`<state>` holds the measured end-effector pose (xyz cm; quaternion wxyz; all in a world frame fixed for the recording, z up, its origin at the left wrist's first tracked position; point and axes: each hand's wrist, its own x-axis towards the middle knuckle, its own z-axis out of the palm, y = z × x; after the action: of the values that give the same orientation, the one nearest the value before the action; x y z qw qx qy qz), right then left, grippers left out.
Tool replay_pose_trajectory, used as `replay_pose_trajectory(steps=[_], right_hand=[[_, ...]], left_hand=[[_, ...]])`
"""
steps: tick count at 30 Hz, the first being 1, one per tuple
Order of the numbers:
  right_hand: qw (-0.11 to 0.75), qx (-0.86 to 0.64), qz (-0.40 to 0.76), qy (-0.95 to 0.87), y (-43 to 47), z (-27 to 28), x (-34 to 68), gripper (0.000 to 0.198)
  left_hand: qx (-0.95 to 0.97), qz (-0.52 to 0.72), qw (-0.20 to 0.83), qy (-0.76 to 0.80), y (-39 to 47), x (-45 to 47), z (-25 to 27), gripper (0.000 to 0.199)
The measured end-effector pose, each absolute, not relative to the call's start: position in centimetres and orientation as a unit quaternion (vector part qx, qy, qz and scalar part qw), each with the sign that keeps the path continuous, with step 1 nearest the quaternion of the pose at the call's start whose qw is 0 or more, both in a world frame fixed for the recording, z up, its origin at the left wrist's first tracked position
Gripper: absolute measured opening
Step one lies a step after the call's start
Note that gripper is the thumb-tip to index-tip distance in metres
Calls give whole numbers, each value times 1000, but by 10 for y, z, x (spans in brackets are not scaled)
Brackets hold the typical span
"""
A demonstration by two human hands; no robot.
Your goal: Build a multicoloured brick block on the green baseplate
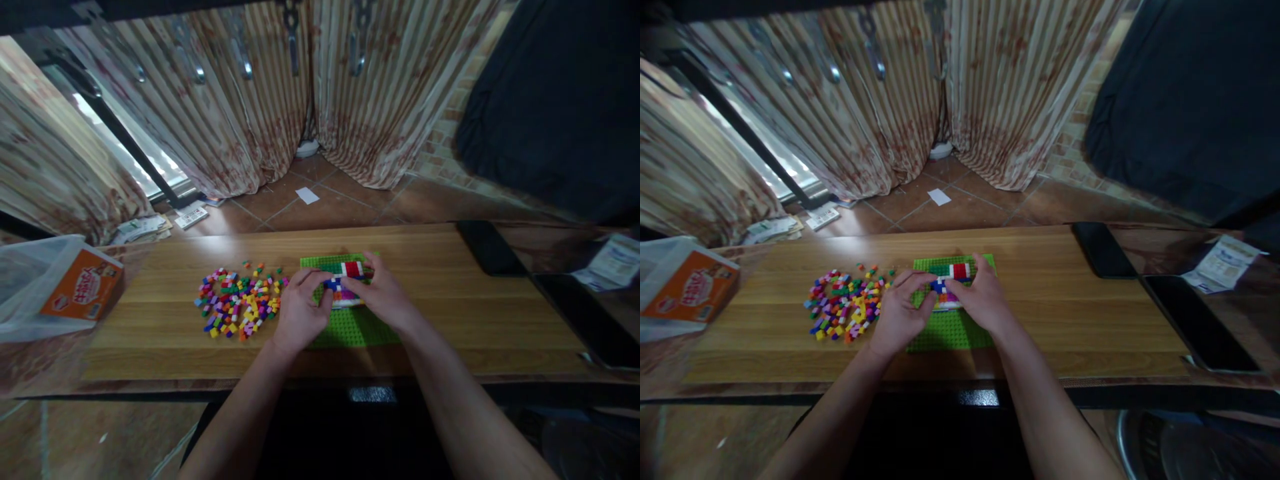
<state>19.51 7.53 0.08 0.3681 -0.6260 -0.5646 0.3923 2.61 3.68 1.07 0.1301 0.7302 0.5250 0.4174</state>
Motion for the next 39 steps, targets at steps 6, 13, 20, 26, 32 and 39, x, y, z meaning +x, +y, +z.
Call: replay_pose_trajectory(steps=[6, 13, 20, 26, 32, 39], right_hand=[[360, -613, 387, -588, 72, 0, 189, 78], [342, -626, 391, -581, 72, 4, 189, 72], [341, -626, 382, -588, 72, 2, 188, 71], [366, -617, 366, -592, 75, -5, 191, 71], [342, -610, 404, -590, 76, -5, 198, 74], [365, -598, 415, -581, 76, -2, 197, 62]], left_hand=[[699, 442, 115, 550, 40, 7, 18, 21], [654, 460, 100, 593, 42, -17, 22, 20], [618, 460, 88, 632, 43, -55, 23, 16], [622, 355, 210, 666, 34, -104, 25, 14], [695, 276, 245, 617, 24, -103, 22, 10], [803, 213, 154, 536, 25, -53, 22, 11]])
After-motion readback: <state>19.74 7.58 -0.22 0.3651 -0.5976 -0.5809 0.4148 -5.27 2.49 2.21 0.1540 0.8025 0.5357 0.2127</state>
